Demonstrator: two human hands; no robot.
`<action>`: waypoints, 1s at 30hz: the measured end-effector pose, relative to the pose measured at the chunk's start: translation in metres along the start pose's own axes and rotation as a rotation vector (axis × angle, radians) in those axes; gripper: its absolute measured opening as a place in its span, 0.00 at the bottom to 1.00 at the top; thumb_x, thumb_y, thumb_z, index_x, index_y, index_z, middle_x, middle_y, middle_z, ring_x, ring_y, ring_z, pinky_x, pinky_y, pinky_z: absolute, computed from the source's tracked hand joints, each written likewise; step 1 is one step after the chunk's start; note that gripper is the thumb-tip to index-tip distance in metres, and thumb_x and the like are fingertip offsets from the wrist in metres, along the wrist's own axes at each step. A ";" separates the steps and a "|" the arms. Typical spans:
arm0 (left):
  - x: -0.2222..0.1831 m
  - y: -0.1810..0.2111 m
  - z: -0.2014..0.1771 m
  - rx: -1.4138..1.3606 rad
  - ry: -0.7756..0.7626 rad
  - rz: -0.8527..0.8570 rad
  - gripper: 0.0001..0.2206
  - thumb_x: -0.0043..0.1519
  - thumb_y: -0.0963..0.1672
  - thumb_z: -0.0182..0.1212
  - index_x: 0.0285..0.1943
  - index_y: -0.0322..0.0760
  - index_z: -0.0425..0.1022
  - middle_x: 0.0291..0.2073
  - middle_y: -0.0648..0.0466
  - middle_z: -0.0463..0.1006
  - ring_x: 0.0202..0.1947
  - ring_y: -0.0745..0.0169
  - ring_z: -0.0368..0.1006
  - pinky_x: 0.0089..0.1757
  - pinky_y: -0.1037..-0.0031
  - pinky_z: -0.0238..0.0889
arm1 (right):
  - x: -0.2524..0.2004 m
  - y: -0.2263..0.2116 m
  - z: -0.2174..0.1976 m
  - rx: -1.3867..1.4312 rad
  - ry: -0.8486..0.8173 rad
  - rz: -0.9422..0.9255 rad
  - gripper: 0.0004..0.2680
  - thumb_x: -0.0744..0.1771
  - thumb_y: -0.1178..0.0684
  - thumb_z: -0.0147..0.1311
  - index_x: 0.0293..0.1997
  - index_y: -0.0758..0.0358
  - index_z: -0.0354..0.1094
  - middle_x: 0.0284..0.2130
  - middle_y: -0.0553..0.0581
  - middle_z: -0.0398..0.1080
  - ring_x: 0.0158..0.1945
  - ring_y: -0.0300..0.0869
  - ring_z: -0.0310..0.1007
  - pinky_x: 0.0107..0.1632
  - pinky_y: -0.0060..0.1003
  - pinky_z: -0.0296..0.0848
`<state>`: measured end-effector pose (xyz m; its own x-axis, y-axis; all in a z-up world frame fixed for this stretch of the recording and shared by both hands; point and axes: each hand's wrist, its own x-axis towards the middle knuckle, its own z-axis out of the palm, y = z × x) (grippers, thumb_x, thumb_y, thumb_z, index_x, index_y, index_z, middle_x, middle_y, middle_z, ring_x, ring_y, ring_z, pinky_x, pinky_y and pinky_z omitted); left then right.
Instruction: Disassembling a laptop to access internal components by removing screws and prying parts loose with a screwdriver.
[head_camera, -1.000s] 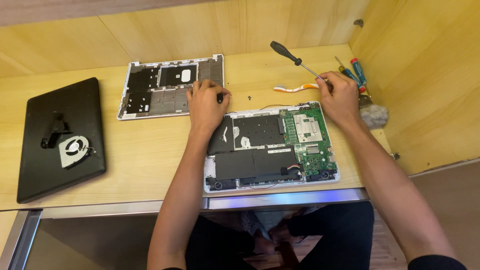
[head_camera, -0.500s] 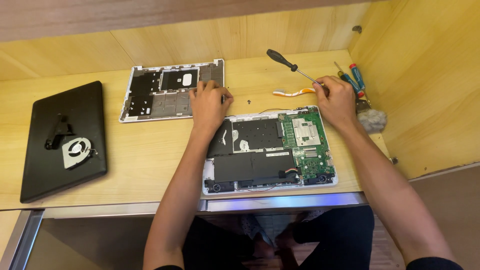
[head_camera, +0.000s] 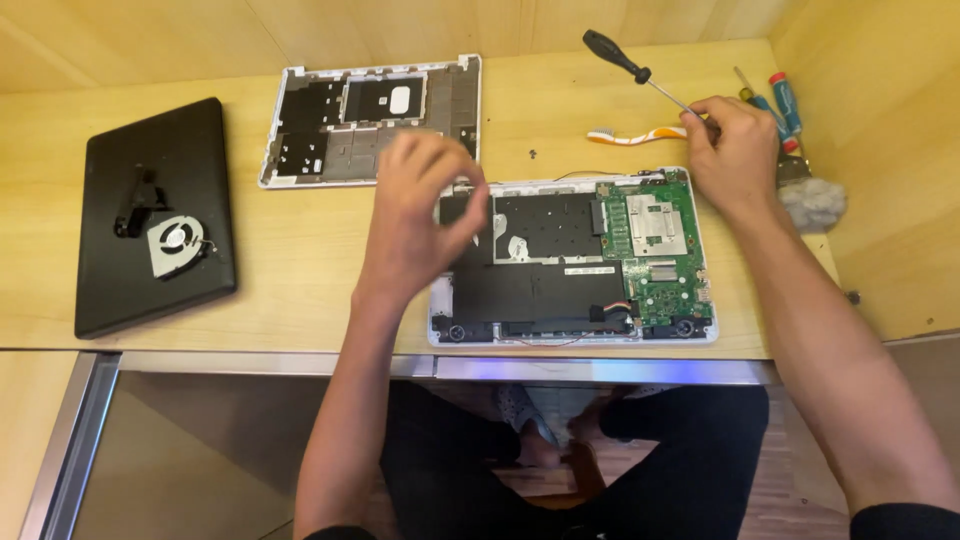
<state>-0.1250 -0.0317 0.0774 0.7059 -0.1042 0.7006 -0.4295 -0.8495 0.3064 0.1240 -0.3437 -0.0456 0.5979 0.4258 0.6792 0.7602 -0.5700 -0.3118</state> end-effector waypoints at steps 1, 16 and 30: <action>-0.020 0.013 -0.004 0.002 -0.007 -0.010 0.04 0.63 0.40 0.64 0.39 0.39 0.71 0.40 0.54 0.75 0.47 0.53 0.65 0.51 0.62 0.56 | -0.003 -0.002 0.000 0.007 -0.009 0.004 0.04 0.71 0.59 0.59 0.45 0.69 0.78 0.33 0.61 0.76 0.34 0.51 0.71 0.40 0.47 0.66; -0.098 0.044 0.000 -0.364 -0.087 -0.314 0.07 0.67 0.42 0.57 0.36 0.36 0.74 0.31 0.55 0.77 0.36 0.60 0.68 0.41 0.71 0.62 | 0.000 -0.016 -0.010 0.013 -0.020 0.023 0.05 0.73 0.60 0.58 0.45 0.72 0.78 0.36 0.63 0.77 0.35 0.50 0.72 0.39 0.46 0.67; 0.046 -0.073 0.089 0.221 -0.273 -0.361 0.03 0.59 0.43 0.69 0.33 0.40 0.82 0.37 0.50 0.74 0.46 0.47 0.71 0.47 0.54 0.64 | 0.001 0.003 0.002 0.008 0.009 0.138 0.02 0.71 0.56 0.62 0.43 0.60 0.79 0.22 0.60 0.68 0.33 0.58 0.75 0.37 0.49 0.73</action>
<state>-0.0112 -0.0209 0.0297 0.9218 0.1105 0.3717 -0.0216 -0.9424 0.3337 0.1270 -0.3434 -0.0473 0.6942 0.3373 0.6358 0.6732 -0.6170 -0.4077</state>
